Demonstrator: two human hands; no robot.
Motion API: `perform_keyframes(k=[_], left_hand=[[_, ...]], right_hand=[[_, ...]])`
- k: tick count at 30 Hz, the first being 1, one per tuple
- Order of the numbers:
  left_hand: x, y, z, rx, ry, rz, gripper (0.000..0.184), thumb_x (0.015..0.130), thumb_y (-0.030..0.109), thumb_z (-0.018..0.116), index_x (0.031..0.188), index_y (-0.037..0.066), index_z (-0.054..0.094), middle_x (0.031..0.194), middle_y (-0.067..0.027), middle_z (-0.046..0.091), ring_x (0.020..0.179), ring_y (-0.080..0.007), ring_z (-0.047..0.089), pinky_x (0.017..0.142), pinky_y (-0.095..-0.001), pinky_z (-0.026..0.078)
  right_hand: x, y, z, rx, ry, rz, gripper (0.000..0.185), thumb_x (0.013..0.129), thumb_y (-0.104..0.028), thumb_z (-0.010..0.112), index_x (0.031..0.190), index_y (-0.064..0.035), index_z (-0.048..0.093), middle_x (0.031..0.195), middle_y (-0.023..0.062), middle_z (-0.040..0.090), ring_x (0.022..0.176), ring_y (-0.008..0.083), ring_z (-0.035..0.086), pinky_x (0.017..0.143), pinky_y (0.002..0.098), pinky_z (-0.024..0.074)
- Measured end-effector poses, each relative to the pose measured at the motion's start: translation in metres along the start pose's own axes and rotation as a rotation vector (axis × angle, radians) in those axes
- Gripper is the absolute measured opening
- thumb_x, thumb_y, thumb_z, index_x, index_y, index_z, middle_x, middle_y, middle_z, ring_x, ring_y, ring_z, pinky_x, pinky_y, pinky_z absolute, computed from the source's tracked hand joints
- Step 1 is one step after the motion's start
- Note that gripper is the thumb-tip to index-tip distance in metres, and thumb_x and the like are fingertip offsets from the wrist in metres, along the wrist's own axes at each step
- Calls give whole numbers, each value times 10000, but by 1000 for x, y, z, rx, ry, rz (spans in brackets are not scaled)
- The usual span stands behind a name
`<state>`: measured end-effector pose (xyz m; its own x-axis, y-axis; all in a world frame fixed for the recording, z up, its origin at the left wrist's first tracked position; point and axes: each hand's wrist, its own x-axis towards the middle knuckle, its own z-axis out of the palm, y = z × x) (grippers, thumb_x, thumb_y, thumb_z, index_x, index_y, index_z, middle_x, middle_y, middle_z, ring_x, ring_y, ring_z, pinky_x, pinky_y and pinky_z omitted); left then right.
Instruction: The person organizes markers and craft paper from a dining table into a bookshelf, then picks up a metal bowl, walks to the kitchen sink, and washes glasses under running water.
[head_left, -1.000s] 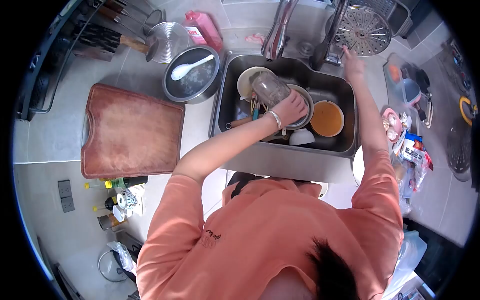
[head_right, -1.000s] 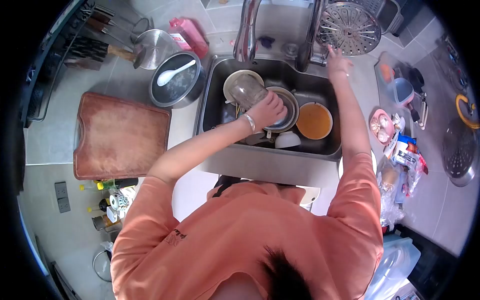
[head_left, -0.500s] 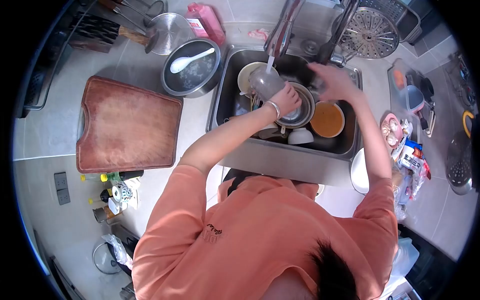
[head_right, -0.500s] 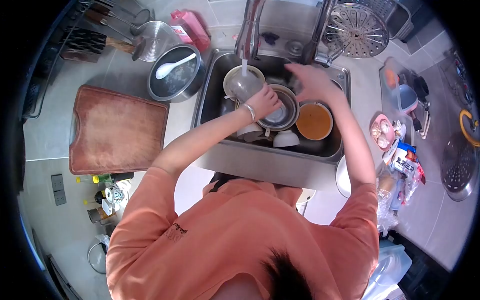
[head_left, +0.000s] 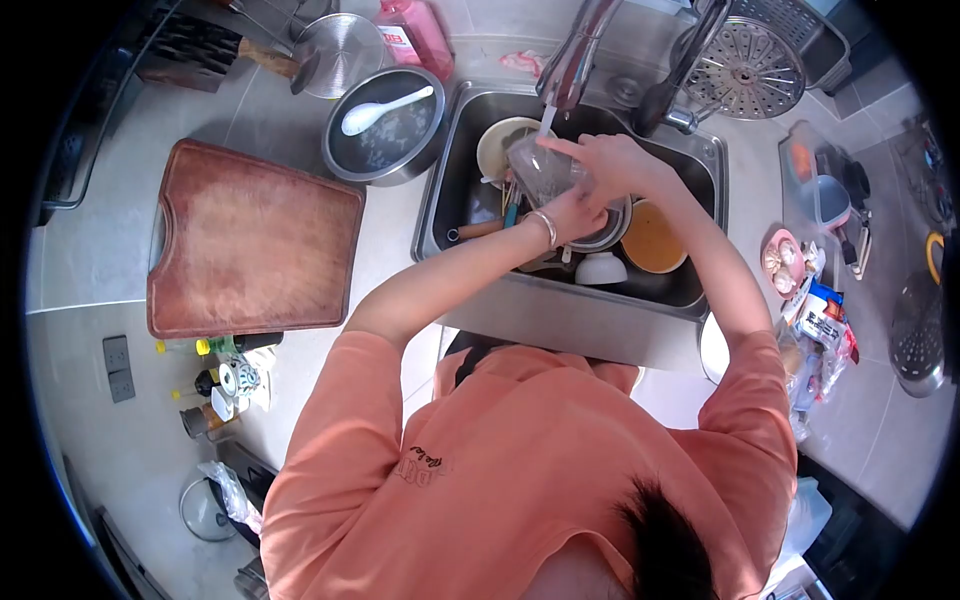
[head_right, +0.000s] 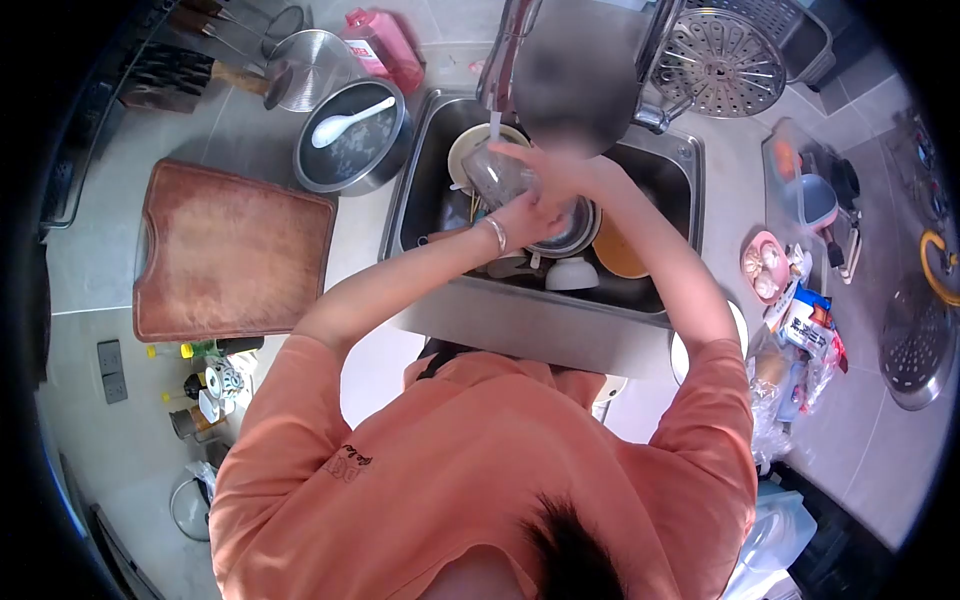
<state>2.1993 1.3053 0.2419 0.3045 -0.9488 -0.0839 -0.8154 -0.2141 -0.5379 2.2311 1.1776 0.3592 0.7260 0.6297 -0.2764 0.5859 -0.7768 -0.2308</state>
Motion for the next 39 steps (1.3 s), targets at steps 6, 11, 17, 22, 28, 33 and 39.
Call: perform_keyframes(k=[6, 11, 17, 22, 28, 33, 39], left_hand=[[-10, 8, 2, 93, -2, 45, 432, 789, 269, 480, 1187, 112, 419, 1200, -65, 486, 1154, -274, 429, 972, -506, 294], [-19, 1, -12, 181, 29, 65, 436, 799, 286, 471, 1188, 97, 414, 1168, -70, 496, 1136, -262, 440, 969, -516, 291], [-18, 4, -11, 223, 69, 115, 442, 795, 293, 467, 1192, 106, 410, 1154, -81, 490, 1095, -284, 463, 968, -510, 299], [-18, -1, -14, 211, 142, 35, 418, 800, 276, 451, 1187, 120, 420, 1126, -84, 495, 1100, -283, 457, 957, -514, 311], [-50, -55, -15, -370, 46, -310, 709, 590, 292, 724, 1201, 105, 415, 1126, -109, 493, 1083, -283, 471, 942, -456, 351], [-77, -76, -5, -1124, 187, -725, 829, 514, 351, 779, 1198, 65, 409, 1083, -156, 525, 1056, -317, 487, 896, -399, 389], [-80, -75, -16, -699, -98, -747, 842, 502, 341, 779, 1208, 61, 413, 1050, -142, 528, 1007, -285, 508, 863, -416, 394]], right_hand=[[6, 7, -10, 149, -79, 41, 980, 502, -242, 748, 1349, -263, 256, 912, 150, 558, 838, 315, 579, 727, 387, 463], [0, 10, -2, 59, 150, -56, 928, 531, -241, 731, 1341, -228, 278, 918, 153, 559, 846, 324, 572, 729, 385, 461], [5, 12, -7, -43, 97, 9, 864, 532, -235, 732, 1301, -212, 341, 904, 135, 547, 841, 320, 567, 734, 377, 461], [9, 29, 1, -5, 114, 11, 791, 541, -223, 729, 1261, -202, 402, 909, 127, 555, 865, 310, 562, 737, 380, 462], [4, 32, 21, 336, 361, 13, 738, 579, -225, 734, 1251, -186, 434, 948, 101, 589, 873, 258, 577, 770, 351, 460], [36, 24, 68, 1075, 670, 130, 739, 592, -269, 745, 1248, -135, 431, 952, 93, 602, 872, 254, 582, 765, 357, 460], [38, -9, 80, 116, 958, 287, 767, 577, -225, 752, 1251, -112, 404, 1027, 109, 554, 1009, 277, 502, 817, 353, 426]])
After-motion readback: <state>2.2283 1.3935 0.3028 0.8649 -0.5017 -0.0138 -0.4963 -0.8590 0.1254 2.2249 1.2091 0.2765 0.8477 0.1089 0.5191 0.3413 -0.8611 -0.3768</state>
